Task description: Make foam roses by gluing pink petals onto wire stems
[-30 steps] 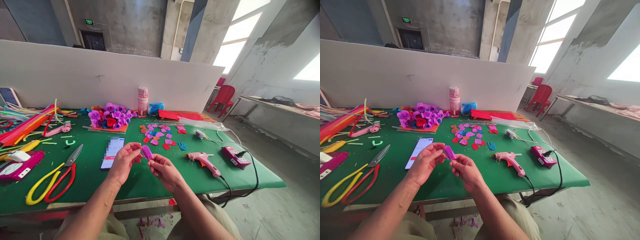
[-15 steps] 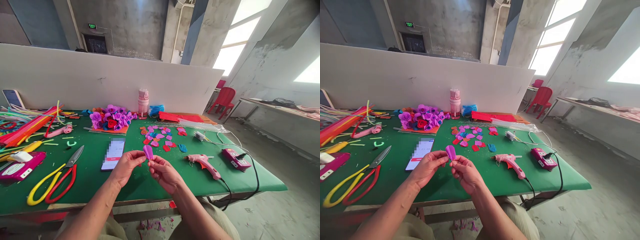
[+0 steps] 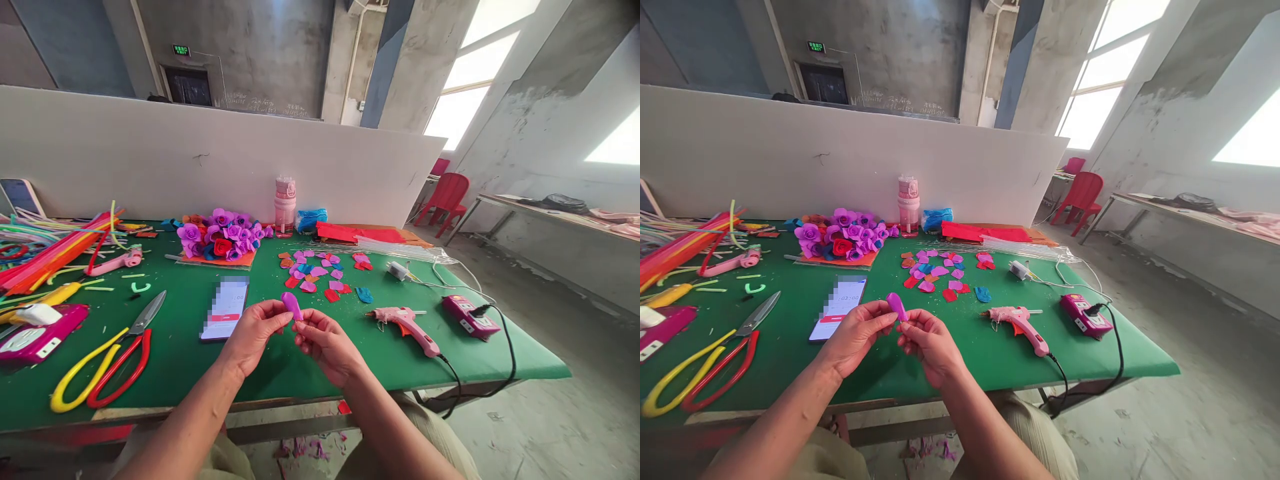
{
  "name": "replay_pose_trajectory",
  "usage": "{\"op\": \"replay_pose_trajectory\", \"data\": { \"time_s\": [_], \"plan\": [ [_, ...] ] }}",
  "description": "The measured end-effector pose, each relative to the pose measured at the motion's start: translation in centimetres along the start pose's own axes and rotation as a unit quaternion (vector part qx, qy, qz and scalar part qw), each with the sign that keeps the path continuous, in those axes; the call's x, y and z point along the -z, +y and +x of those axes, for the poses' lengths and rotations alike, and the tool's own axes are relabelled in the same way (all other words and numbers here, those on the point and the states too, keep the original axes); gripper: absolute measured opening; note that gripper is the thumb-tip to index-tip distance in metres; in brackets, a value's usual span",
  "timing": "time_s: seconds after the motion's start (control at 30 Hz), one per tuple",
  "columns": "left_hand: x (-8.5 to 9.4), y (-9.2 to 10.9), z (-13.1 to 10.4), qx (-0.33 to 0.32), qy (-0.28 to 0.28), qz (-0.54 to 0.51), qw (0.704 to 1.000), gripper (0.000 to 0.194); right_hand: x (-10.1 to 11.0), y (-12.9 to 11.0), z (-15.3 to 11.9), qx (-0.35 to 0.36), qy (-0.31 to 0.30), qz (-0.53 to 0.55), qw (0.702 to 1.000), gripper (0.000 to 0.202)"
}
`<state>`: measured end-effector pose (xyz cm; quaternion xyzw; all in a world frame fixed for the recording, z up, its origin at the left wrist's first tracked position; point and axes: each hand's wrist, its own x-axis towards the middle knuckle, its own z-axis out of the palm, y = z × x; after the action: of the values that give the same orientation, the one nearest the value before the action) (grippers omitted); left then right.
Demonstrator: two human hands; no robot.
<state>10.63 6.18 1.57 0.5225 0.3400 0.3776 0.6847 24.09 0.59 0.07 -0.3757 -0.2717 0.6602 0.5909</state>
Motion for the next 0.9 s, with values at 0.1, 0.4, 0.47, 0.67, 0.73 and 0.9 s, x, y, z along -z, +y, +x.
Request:
{"op": "replay_pose_trajectory", "data": {
  "time_s": [0.1, 0.4, 0.47, 0.67, 0.73, 0.9],
  "plan": [
    [-0.20, 0.00, -0.08, -0.002, 0.010, -0.001, 1.000, 0.011, -0.25, 0.17, 0.02, 0.019, 0.012, -0.028, 0.999, 0.029],
    [-0.40, -0.20, -0.02, 0.003, 0.029, 0.003, 1.000, 0.013, -0.58, 0.47, 0.03, 0.042, 0.031, -0.066, 0.996, 0.029],
    [-0.49, -0.25, -0.02, -0.002, 0.036, 0.009, 0.999, 0.013, -0.62, 0.53, 0.02, 0.043, 0.033, -0.066, 0.996, 0.029],
    [-0.73, -0.15, -0.16, -0.009, 0.038, 0.007, 0.999, 0.016, -0.69, 0.60, 0.03, 0.051, 0.038, -0.056, 0.996, 0.026],
    [-0.72, -0.04, -0.20, 0.004, 0.025, -0.007, 1.000, 0.017, -0.64, 0.51, 0.02, 0.052, 0.040, -0.056, 0.996, 0.026],
    [-0.65, -0.10, -0.17, 0.015, 0.022, -0.017, 1.000, 0.016, -0.48, 0.45, 0.02, 0.055, 0.037, -0.058, 0.996, 0.025]
  ]
}}
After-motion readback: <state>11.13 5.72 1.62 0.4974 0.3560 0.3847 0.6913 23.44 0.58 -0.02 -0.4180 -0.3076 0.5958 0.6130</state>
